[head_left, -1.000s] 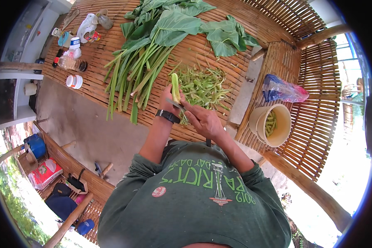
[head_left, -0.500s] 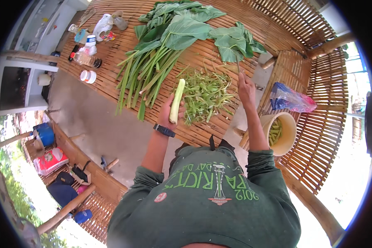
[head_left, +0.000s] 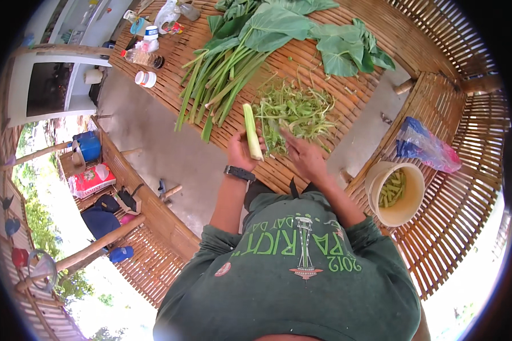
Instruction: The person peels long green vegetable stems using a knife, removing thin strips of outer skin and placing the peeled stems into a white bucket. The person repeatedly picks up stems, peels them, and deposits the peeled pieces into the bucket.
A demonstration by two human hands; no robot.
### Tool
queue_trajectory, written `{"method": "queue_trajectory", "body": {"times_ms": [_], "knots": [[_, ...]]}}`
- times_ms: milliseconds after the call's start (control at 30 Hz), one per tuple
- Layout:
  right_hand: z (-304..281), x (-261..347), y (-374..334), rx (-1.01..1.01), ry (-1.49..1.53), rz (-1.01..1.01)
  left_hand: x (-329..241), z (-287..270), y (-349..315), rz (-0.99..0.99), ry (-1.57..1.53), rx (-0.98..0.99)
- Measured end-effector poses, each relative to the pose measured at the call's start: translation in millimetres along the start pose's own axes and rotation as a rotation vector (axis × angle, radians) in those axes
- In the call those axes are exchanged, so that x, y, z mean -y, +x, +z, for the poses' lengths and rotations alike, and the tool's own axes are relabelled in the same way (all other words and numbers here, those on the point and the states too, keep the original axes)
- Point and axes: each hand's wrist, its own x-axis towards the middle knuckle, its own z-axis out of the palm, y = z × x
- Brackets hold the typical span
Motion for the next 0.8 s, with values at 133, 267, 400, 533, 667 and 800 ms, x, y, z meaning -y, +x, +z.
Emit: {"method": "queue_trajectory", "body": {"times_ms": [133,267,400,533,667,800], "knots": [[-20.8,14.1,-7.0,0.046,0.029,0.035,5.7,16.4,6.2,-0.005,0.044,-0.04],[-39.8,24.3,-5.4,0.108,-0.057,0.04,5.9,20.8,18.2,0.026,0.035,-0.057],[-32.1,39.2,-6.5,0.083,0.048,-0.17,6.5,12.4,32.9,0.06,0.096,-0.085],[-27.0,59.8,0.4,0.137,0.004,-0.24,4.3,10.3,39.1,0.067,0.213,-0.241],[-10.4,63.3,4.9,0.084,-0.039,-0.246,-3.8,0.7,39.5,0.002,0.289,-0.159],[-10.3,65.0,6.3,0.147,-0.037,-0.177,0.6,11.6,34.8,0.04,0.238,-0.13]]}}
